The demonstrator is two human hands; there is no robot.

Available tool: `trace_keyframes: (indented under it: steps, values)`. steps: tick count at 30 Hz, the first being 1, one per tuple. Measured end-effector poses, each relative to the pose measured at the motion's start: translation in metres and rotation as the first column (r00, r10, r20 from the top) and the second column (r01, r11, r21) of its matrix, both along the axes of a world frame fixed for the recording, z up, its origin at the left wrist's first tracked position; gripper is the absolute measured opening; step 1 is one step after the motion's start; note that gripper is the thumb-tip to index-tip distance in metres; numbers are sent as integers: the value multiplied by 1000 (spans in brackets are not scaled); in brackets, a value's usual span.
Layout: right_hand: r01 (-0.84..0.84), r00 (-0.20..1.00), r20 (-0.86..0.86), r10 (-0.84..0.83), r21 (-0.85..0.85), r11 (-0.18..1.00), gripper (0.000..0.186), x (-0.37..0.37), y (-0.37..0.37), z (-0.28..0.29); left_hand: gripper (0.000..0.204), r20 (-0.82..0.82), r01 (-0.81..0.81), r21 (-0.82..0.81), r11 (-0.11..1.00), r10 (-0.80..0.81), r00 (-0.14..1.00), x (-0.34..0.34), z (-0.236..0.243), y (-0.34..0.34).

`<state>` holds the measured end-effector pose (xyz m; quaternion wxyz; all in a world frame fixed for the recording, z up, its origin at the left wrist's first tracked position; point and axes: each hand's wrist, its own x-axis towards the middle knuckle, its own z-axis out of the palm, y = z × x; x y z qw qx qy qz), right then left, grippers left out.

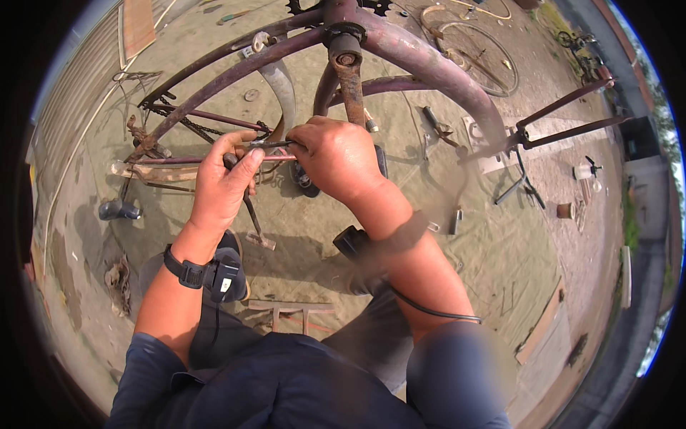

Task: The person removes a bicycle pedal from the crank arm using a wrench and a hammer, then attempts to reattach it. The person uses a wrench to loosen the pedal and a hammer to tap the pedal and crank arm during removal and reattachment.

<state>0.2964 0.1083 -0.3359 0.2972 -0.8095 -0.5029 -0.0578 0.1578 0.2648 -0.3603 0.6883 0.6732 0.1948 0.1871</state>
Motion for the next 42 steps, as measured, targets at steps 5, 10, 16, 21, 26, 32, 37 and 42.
trace_keyframes:
  steps: [5,10,16,21,26,32,37,42]
  values:
    - [26,999,-22,-28,-64,998,15,-4,1,1,21,-105,5,-80,997,-13,994,6,1,0]
    - [179,978,-143,-150,213,961,19,-1,-35,12,16,-37,5,-63,998,-7,999,10,1,1]
    - [556,630,-711,-312,132,821,48,12,-74,-5,17,-24,9,-101,995,-12,1000,12,-4,1]
    - [472,15,-988,156,144,870,61,10,-74,-23,17,-41,-7,-117,993,2,999,10,-9,5]
    - [439,-97,-958,270,202,875,50,13,-71,-27,17,-67,-15,-123,992,7,998,6,-14,11]
    - [409,-164,-935,314,225,884,44,12,-67,-31,18,-118,-8,-114,993,-6,993,-1,-26,14]
    - [410,-200,-929,313,211,887,41,6,-55,-36,19,-155,-46,-169,984,19,988,-5,-33,18]
    - [405,-238,-919,315,200,892,39,5,-48,-42,19,-83,-70,-172,983,57,995,-2,-35,28]
